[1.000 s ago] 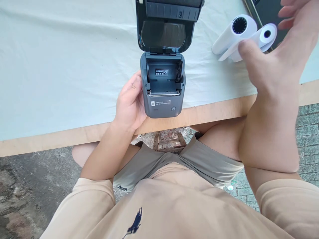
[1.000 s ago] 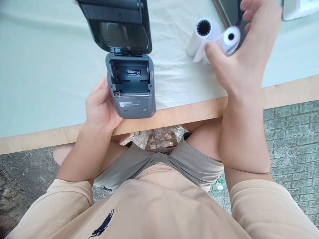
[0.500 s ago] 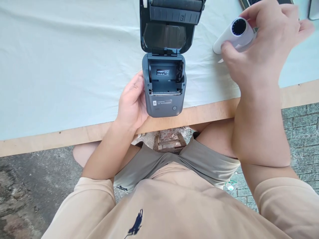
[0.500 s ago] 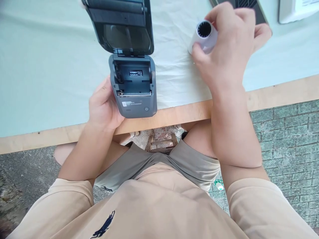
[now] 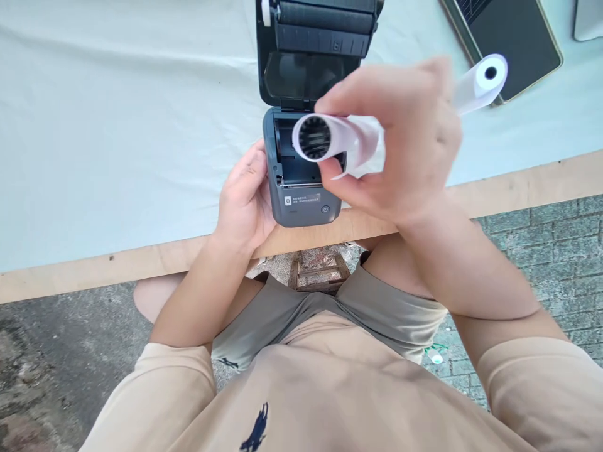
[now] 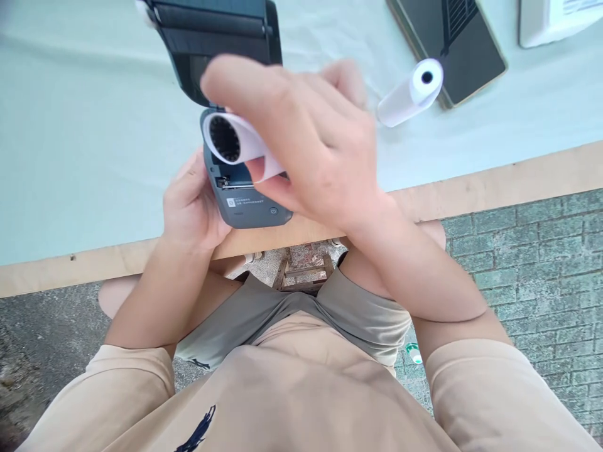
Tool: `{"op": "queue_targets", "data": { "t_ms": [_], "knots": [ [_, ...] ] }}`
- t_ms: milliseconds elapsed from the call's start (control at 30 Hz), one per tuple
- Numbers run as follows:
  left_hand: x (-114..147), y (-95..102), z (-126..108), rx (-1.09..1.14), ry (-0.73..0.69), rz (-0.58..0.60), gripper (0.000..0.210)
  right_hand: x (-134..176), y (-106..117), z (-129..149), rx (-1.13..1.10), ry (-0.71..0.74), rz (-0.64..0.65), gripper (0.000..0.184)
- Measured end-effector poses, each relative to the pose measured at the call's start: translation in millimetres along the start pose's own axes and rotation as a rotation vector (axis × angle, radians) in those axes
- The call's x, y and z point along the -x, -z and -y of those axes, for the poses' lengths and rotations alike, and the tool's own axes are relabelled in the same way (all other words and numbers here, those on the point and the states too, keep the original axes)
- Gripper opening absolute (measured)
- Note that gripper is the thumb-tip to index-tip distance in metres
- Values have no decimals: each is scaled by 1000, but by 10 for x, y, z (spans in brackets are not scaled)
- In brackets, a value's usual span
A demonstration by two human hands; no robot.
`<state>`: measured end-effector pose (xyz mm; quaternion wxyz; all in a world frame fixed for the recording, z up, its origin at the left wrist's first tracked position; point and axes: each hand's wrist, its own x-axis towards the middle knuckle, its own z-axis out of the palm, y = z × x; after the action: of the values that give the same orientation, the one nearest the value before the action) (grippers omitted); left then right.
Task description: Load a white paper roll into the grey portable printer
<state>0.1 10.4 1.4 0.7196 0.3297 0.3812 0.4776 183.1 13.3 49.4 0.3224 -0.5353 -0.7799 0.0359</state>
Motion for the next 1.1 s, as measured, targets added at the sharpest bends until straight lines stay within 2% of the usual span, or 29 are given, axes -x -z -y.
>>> {"op": "queue_targets", "data": {
  "t_ms": [100, 200, 267, 400, 500, 567, 633, 733, 833, 967, 1100],
  "knots": [
    [-1, -14, -6, 42, -27, 7, 26, 3, -84, 58, 114, 210, -140, 17],
    [-1, -15, -2, 96, -34, 37, 24, -9, -119, 47, 189, 265, -119, 12],
    [-2, -9, 2, 109, -19, 37, 24, -24, -131, 27, 199, 258, -90, 17],
    [-2, 2, 6, 78, -1, 6, 25, -55, -145, 24, 196, 177, 78, 28],
    [1, 1, -2, 69, 4, -2, 27, -58, -158, 35, 220, 118, 118, 22],
    [5, -4, -10, 78, 13, -9, 27, -47, -171, 26, 205, 134, 85, 15],
    [7, -10, -15, 92, 18, -16, 26, -33, -181, 4, 170, 209, 13, 12],
    [4, -13, -18, 96, 12, -5, 25, -18, -182, -18, 136, 297, -113, 18],
    [1, -8, -23, 103, 7, 20, 25, 3, -162, 2, 111, 321, -187, 20],
    [10, -15, -56, 122, 60, 35, 21, 75, -152, 54, 32, 407, -219, 17],
    [37, -63, -104, 130, 87, -15, 20, 167, -202, 92, -18, 442, -199, 14]
  ]
}}
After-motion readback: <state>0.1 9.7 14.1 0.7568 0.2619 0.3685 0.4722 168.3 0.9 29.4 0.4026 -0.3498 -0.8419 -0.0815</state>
